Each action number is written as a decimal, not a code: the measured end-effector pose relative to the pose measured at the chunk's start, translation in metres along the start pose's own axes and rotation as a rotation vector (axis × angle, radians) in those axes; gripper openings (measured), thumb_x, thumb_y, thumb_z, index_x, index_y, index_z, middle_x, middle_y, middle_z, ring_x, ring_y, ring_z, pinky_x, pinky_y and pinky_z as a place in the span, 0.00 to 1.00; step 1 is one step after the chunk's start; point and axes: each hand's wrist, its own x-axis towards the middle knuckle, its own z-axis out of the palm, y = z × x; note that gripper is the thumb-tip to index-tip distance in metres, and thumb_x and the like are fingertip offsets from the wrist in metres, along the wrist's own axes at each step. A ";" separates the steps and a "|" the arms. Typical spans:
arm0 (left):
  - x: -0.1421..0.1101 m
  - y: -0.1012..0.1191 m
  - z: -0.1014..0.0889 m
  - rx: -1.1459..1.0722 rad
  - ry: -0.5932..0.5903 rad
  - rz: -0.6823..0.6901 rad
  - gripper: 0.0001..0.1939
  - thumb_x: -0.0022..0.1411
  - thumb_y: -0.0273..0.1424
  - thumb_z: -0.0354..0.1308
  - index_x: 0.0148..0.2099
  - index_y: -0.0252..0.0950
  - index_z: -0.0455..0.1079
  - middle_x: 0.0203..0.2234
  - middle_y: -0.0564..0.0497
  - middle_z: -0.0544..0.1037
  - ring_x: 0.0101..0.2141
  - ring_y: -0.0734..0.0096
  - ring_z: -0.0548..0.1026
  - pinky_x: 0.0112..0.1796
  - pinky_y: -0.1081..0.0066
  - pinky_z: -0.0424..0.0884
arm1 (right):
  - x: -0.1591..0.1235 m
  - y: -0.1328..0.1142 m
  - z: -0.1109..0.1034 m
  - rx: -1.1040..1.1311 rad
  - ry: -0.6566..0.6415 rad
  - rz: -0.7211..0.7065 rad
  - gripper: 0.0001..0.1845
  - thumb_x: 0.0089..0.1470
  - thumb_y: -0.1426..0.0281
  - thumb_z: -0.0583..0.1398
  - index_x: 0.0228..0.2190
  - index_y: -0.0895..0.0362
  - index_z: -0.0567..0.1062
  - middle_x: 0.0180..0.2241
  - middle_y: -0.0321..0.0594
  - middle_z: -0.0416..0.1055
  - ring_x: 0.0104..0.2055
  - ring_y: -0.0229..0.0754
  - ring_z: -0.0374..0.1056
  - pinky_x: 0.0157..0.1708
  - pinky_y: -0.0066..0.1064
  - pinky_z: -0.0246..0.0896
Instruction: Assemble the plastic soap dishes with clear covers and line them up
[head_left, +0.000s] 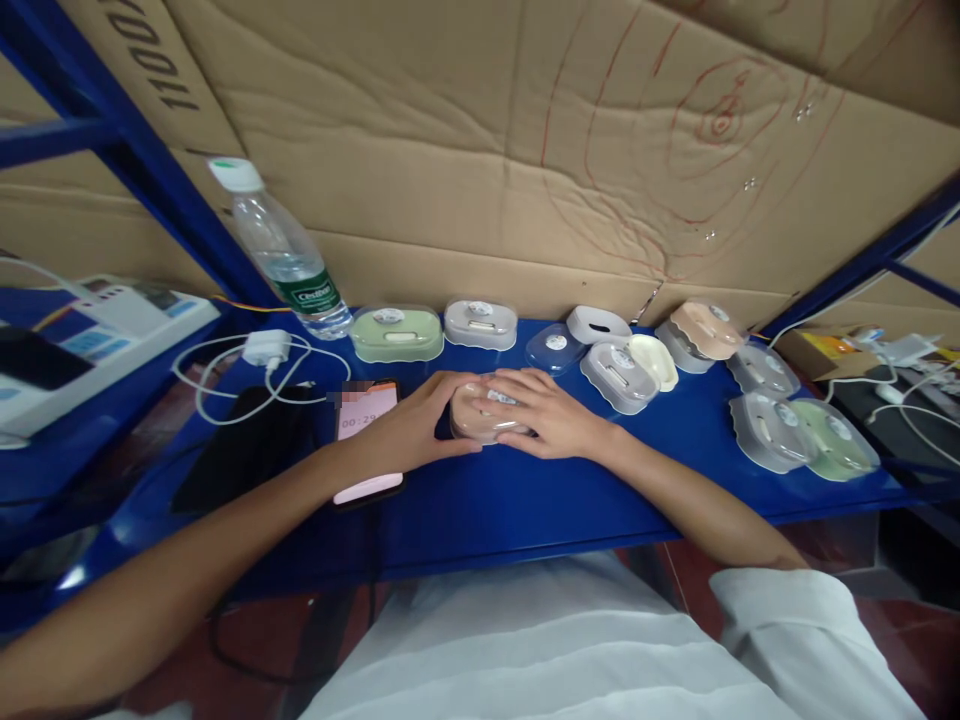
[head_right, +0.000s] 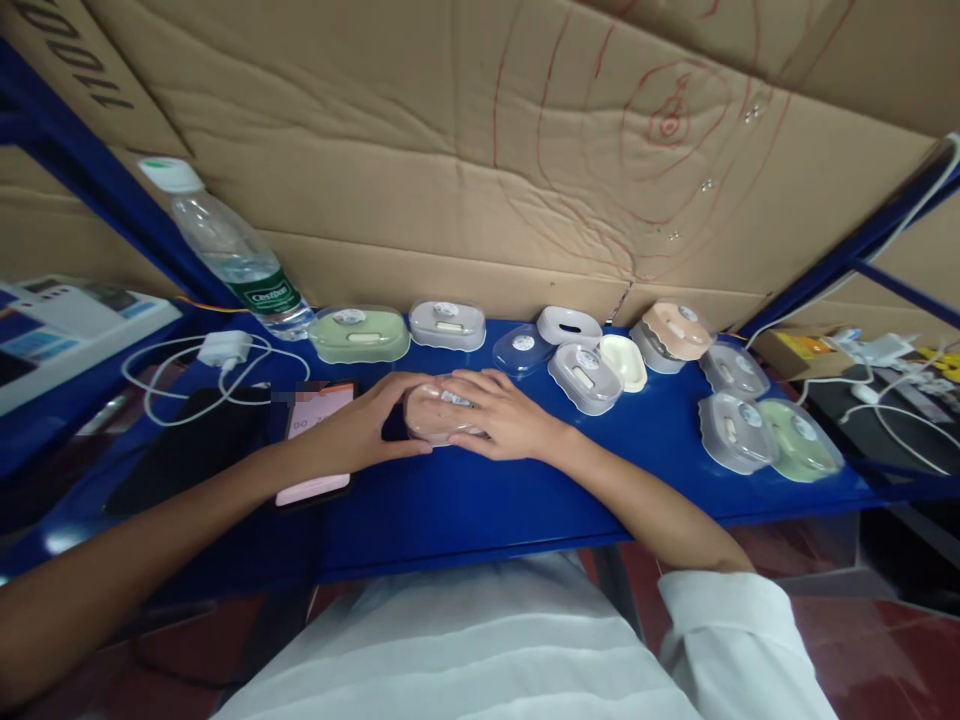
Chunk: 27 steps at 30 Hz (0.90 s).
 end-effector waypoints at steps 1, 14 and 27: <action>0.001 0.001 -0.001 -0.001 0.003 -0.004 0.42 0.67 0.55 0.71 0.74 0.44 0.62 0.68 0.40 0.72 0.67 0.46 0.74 0.66 0.50 0.73 | 0.001 -0.001 0.001 -0.010 -0.003 -0.002 0.33 0.79 0.54 0.55 0.77 0.51 0.64 0.77 0.53 0.60 0.80 0.58 0.54 0.76 0.60 0.50; 0.005 -0.013 -0.028 0.605 0.255 -0.011 0.23 0.75 0.38 0.57 0.68 0.38 0.72 0.66 0.35 0.72 0.67 0.38 0.72 0.68 0.41 0.70 | -0.005 0.030 -0.002 -0.234 -0.059 0.646 0.35 0.78 0.56 0.55 0.74 0.63 0.66 0.74 0.66 0.63 0.76 0.68 0.60 0.74 0.62 0.56; 0.002 0.007 -0.018 0.688 0.180 0.000 0.28 0.80 0.44 0.52 0.75 0.38 0.67 0.69 0.33 0.72 0.66 0.33 0.73 0.63 0.37 0.74 | -0.012 0.023 -0.033 -0.145 -0.080 0.444 0.31 0.81 0.57 0.48 0.71 0.61 0.71 0.65 0.55 0.77 0.67 0.57 0.73 0.67 0.51 0.65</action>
